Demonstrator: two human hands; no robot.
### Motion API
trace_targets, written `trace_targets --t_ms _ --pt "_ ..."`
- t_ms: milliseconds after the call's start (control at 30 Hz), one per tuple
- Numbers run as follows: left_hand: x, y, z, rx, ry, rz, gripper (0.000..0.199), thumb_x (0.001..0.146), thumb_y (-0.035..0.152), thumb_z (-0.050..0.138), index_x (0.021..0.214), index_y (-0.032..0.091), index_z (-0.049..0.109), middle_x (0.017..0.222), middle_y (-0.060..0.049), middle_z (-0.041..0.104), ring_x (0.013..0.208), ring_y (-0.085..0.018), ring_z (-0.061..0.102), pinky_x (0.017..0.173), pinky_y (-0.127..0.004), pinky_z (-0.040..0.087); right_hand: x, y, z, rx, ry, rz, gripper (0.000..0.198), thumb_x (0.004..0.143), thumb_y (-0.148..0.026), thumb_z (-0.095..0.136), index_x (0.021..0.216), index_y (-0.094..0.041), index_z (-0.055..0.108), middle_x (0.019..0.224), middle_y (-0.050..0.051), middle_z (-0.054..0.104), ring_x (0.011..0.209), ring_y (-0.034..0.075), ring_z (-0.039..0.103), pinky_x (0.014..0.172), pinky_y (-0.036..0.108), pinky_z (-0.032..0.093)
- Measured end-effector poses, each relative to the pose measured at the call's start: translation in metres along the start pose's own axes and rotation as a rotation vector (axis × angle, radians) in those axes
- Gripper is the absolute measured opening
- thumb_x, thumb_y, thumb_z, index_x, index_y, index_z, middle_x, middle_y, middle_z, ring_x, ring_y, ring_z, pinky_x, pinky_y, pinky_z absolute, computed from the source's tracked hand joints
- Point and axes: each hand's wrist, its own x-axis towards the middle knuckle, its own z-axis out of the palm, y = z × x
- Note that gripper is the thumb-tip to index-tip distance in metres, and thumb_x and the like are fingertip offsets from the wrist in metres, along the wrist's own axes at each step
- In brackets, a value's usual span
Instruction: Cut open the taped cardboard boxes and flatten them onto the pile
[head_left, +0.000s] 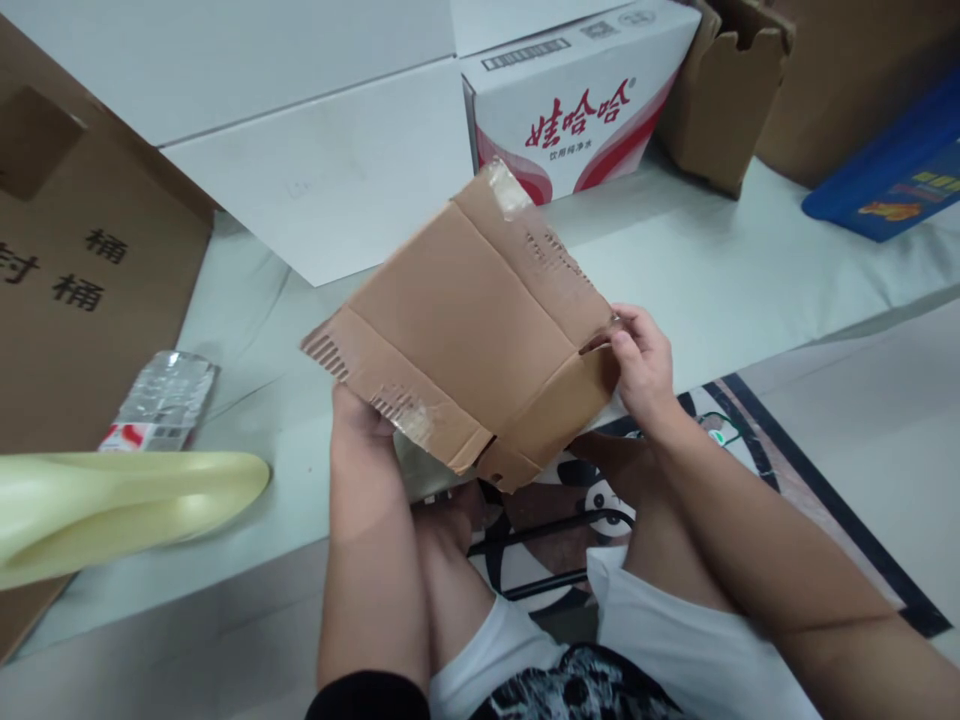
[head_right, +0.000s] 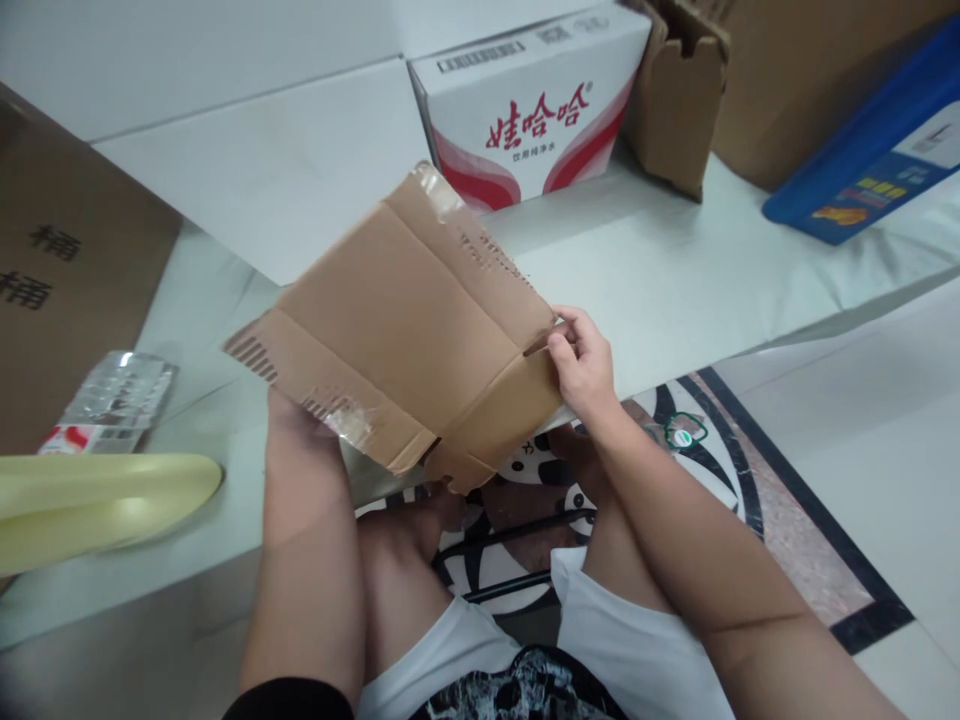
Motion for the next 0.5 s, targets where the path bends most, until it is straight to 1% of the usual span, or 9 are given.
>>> trace_targets --t_ms 67,133,167,200,233,333,400,467,500 --pt "-0.003 0.005 0.004 -0.033 -0.038 0.029 0.035 0.07 0.046 0.083 0.087 0.019 0.07 0.072 -0.002 0.074 0.073 -0.021 0.072 0.082 -0.036 0.06 0.001 0.001 -0.004 0.028 -0.075 -0.04 0.057 0.085 -0.078 0.058 0.104 -0.024 0.068 0.085 0.003 0.073 0.08 0.023 0.07 0.081 0.04 0.054" --pt "-0.003 0.008 0.003 -0.055 -0.058 0.056 0.041 0.069 0.049 0.083 0.094 0.02 0.072 0.086 -0.004 0.078 0.09 -0.025 0.075 0.089 -0.039 0.06 0.002 0.001 -0.007 0.013 -0.149 -0.107 0.057 0.085 -0.078 0.056 0.094 -0.024 0.071 0.095 0.007 0.076 0.093 0.026 0.072 0.088 0.043 0.053" --pt "-0.001 0.008 0.002 -0.063 -0.062 0.059 0.042 0.071 0.051 0.082 0.097 0.02 0.072 0.092 -0.004 0.079 0.097 -0.026 0.075 0.092 -0.039 0.06 0.002 0.0 -0.008 -0.001 -0.177 -0.139 0.056 0.086 -0.078 0.056 0.09 -0.024 0.071 0.096 0.007 0.077 0.095 0.027 0.072 0.089 0.044 0.052" --pt "0.0 0.008 0.001 -0.069 -0.064 0.059 0.042 0.073 0.051 0.08 0.099 0.02 0.072 0.096 -0.005 0.08 0.102 -0.027 0.074 0.094 -0.04 0.059 0.001 -0.002 -0.009 -0.015 -0.194 -0.167 0.056 0.087 -0.077 0.056 0.087 -0.023 0.071 0.093 0.007 0.076 0.093 0.026 0.072 0.086 0.043 0.052" --pt "0.002 0.008 -0.001 -0.076 -0.063 0.056 0.042 0.075 0.051 0.079 0.102 0.019 0.072 0.099 -0.005 0.08 0.104 -0.027 0.074 0.095 -0.04 0.059 0.001 -0.003 -0.01 -0.027 -0.198 -0.188 0.055 0.087 -0.076 0.056 0.085 -0.023 0.071 0.089 0.007 0.075 0.086 0.025 0.071 0.081 0.04 0.052" --pt "0.006 0.006 -0.004 -0.093 -0.048 0.044 0.04 0.083 0.05 0.073 0.107 0.017 0.072 0.101 -0.006 0.08 0.1 -0.025 0.075 0.097 -0.041 0.059 -0.002 -0.009 -0.01 -0.074 -0.165 -0.195 0.046 0.088 -0.067 0.057 0.087 -0.022 0.069 0.071 0.002 0.066 0.062 0.017 0.058 0.06 0.032 0.046" --pt "0.007 0.007 -0.005 -0.109 -0.029 0.045 0.04 0.088 0.05 0.066 0.109 0.016 0.071 0.096 -0.006 0.08 0.091 -0.024 0.076 0.097 -0.042 0.058 -0.003 -0.011 -0.007 -0.154 -0.108 -0.146 0.032 0.088 -0.054 0.061 0.09 -0.022 0.069 0.064 -0.002 0.057 0.054 0.013 0.049 0.055 0.029 0.041" --pt "0.008 0.008 -0.005 -0.129 -0.007 0.058 0.039 0.093 0.049 0.058 0.11 0.016 0.071 0.092 -0.005 0.08 0.085 -0.022 0.075 0.098 -0.042 0.058 -0.001 -0.01 -0.003 -0.219 -0.01 -0.057 0.024 0.084 -0.042 0.065 0.098 -0.023 0.067 0.068 -0.003 0.056 0.054 0.012 0.046 0.056 0.029 0.042" --pt "0.009 0.008 -0.005 -0.14 0.006 0.073 0.039 0.094 0.048 0.055 0.112 0.016 0.07 0.091 -0.005 0.08 0.087 -0.022 0.075 0.098 -0.041 0.058 0.001 -0.008 -0.001 -0.218 0.049 -0.005 0.028 0.081 -0.04 0.067 0.103 -0.024 0.065 0.076 -0.002 0.059 0.058 0.012 0.048 0.057 0.029 0.043"
